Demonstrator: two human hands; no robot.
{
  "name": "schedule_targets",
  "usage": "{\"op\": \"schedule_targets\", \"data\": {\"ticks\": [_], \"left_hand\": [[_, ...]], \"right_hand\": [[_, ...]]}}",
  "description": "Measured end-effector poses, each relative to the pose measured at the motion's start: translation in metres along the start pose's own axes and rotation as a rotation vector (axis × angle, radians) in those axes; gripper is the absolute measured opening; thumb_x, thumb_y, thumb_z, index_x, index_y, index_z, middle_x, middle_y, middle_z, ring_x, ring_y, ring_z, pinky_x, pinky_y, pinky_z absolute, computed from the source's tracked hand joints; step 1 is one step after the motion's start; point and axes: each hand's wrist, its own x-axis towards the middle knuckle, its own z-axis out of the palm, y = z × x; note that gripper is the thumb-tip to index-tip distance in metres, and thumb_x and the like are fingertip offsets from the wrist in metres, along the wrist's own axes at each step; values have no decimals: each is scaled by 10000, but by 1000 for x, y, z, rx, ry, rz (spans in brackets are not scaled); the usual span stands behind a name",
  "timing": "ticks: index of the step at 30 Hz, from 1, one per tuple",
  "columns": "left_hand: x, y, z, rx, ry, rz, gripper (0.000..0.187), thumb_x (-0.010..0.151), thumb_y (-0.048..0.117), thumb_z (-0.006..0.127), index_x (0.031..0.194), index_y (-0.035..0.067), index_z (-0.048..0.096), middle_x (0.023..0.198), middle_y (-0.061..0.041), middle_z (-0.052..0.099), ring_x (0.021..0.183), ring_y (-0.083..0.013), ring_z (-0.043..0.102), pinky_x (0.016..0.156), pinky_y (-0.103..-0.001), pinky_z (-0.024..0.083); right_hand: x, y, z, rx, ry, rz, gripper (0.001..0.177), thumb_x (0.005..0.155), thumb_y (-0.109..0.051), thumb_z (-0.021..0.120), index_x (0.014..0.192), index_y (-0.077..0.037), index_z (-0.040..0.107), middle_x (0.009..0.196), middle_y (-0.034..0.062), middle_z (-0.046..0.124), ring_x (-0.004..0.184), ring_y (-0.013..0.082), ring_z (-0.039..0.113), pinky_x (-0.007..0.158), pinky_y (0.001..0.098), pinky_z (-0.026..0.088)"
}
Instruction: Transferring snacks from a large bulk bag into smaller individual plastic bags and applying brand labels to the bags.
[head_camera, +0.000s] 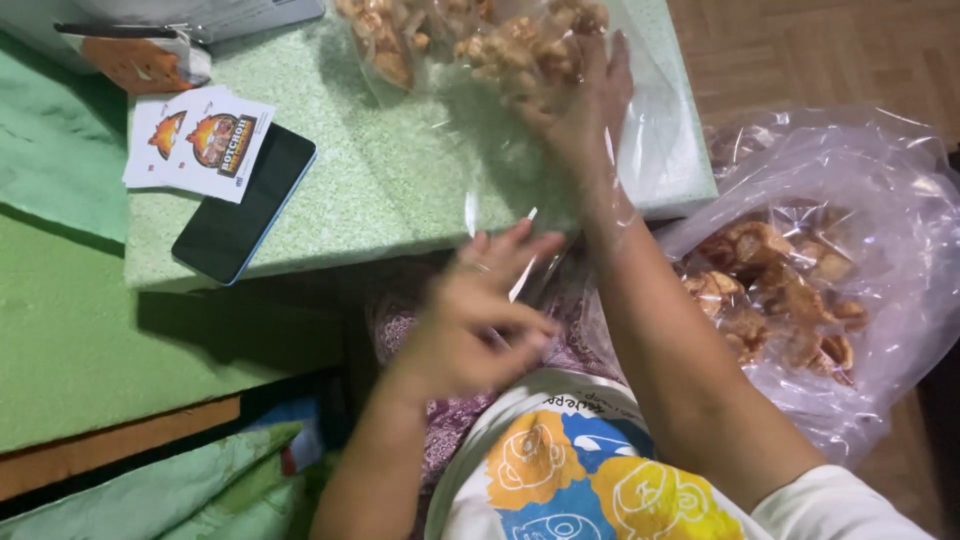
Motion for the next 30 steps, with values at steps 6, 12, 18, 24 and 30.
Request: {"op": "schedule_targets", "data": {"ticks": [6, 12, 18, 24, 30], "left_hand": [[52, -99, -38, -190, 741, -580, 419, 946, 329, 541, 1319, 180, 425, 1393, -159, 432, 1134, -246, 602, 871, -360, 552], [81, -126, -36, -296, 853, -583, 525, 829, 50, 693, 1255, 234, 446, 1172, -113, 579, 791, -158, 677, 662, -255, 585], [74, -118, -37, 154, 867, -416, 367, 811, -130, 604, 1066, 131, 556, 1143, -108, 500, 765, -193, 632, 699, -276, 543], [112, -89, -28, 363, 786, -197, 370, 776, -245, 456, 991, 35, 568, 1151, -145, 448, 1072, -287, 530, 936, -317, 593], [145, -145, 19, 171, 670, -56, 386, 1023, 98, 414, 1394, 43, 321, 1399, -195, 332, 1330, -345, 441, 1136, -466, 452]], "right_hand": [[-7, -46, -8, 632, -8, 205, 1038, 756, 91, 891, 1436, -299, 210, 1514, 140, 138, 1247, 293, 607, 874, 334, 730], [-2, -29, 8, 373, 107, 40, 495, 733, -62, 892, 1093, -165, 569, 1382, 119, 235, 1142, 280, 626, 878, 282, 696], [-9, -8, 20, 225, 277, 15, 730, 773, -532, 822, 1285, -148, 472, 1437, 87, 247, 1078, 270, 703, 820, 375, 709], [-8, -14, 25, 148, 220, 153, 648, 708, -349, 879, 1211, -204, 497, 1425, 119, 265, 1289, 323, 472, 962, 421, 584], [-11, -4, 32, 222, 180, 17, 803, 802, -317, 864, 1341, -135, 297, 1423, 120, 296, 1244, 286, 582, 897, 369, 660]]}}
